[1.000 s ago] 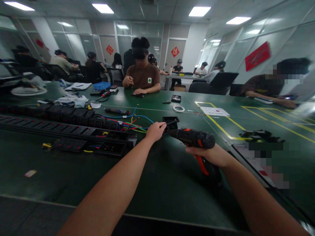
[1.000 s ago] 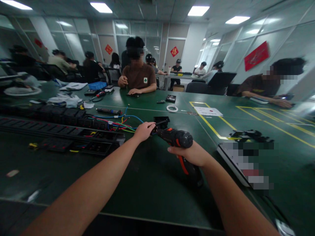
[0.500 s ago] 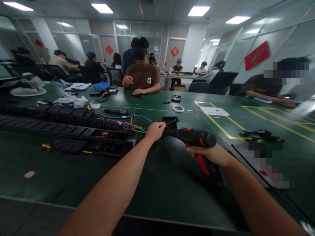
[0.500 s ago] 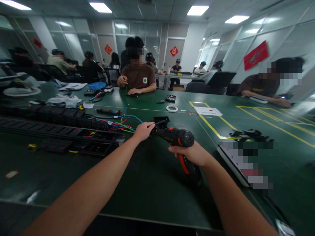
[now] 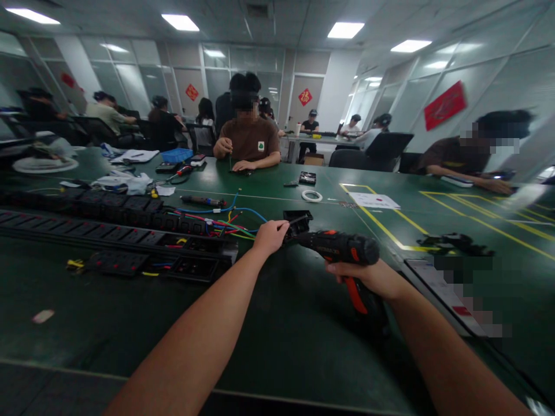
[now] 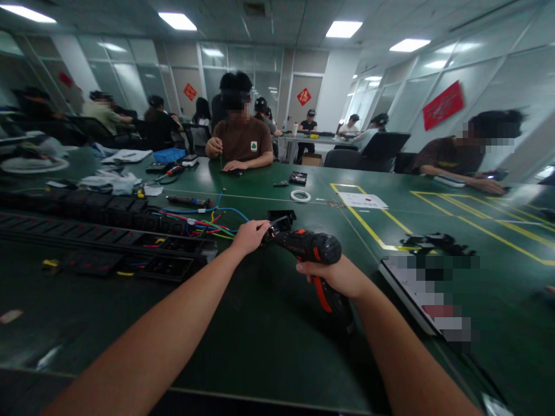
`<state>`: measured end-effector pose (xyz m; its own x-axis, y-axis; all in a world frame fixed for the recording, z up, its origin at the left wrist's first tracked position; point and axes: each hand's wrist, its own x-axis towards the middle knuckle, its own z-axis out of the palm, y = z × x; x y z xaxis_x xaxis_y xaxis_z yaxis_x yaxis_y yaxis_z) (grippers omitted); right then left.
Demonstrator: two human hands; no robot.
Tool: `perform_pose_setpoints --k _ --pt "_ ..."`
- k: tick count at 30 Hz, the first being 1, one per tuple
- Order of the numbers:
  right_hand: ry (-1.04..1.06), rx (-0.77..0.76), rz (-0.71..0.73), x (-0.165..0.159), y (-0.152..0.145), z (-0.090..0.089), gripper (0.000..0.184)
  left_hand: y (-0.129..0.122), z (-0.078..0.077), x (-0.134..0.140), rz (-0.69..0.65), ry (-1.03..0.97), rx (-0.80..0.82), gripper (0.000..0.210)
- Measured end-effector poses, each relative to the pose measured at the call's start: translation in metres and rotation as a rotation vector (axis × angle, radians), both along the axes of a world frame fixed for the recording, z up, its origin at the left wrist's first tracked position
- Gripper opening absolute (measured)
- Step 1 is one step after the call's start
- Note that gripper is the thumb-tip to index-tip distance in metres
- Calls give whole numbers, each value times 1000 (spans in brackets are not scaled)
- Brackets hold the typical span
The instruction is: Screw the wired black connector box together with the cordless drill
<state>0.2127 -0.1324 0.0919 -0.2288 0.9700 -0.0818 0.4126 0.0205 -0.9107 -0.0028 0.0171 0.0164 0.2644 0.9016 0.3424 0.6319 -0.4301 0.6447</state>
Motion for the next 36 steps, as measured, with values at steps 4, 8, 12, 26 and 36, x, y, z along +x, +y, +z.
perform_pose_setpoints --k 4,8,12,26,36 --pt "-7 -5 6 2 2 -2 26 -2 1 0 25 11 7 39" --pt "-5 -4 10 4 4 -6 27 -3 1 -1 21 14 -6 39" --pt "-17 -18 -16 3 2 -4 29 -2 0 -2 3 2 15 41" --pt "-26 -13 -18 3 3 -6 29 -3 1 -1 18 7 -4 40" --pt "-32 0 -30 -2 0 0 27 -3 -1 -2 5 -2 7 42"
